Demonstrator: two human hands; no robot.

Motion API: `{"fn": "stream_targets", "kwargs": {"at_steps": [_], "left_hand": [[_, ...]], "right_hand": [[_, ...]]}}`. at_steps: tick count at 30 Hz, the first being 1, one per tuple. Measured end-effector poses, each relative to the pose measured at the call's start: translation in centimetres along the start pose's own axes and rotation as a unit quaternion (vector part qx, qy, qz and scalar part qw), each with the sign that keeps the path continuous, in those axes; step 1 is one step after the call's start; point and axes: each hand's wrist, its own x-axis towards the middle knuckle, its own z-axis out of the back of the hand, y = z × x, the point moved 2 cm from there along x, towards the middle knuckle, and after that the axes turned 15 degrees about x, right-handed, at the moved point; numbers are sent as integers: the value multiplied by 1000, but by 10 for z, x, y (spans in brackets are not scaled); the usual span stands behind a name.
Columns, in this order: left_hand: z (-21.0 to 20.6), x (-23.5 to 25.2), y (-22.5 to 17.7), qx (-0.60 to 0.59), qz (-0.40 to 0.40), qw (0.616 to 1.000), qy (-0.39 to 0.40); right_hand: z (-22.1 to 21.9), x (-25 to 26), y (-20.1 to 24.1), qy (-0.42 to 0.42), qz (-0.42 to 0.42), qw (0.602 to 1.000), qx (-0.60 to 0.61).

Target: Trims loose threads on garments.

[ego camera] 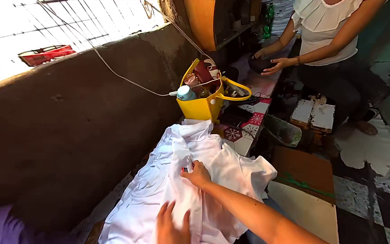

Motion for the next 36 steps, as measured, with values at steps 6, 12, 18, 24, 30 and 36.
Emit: {"fn": "stream_targets", "kwargs": {"at_steps": [6, 12, 18, 24, 30, 36], "left_hand": [[-68, 66, -59, 76, 65, 981, 165], [-53, 67, -20, -161, 160, 973, 39], [-24, 52, -23, -440, 208, 874, -10], [4, 35, -31, -470, 173, 865, -27], [3, -2, -44, -228, 93, 969, 8], [57, -40, -20, -184, 35, 978, -89]], "right_hand": [[15, -13, 3, 76, 14, 995, -61], [42, -39, -18, -33, 136, 984, 112], [11, -53, -13, 23, 134, 976, 173], [14, -76, 9, 40, 297, 923, 241], [33, -105, 10, 102, 332, 927, 143], [66, -152, 10, 222, 67, 925, 302]]}}
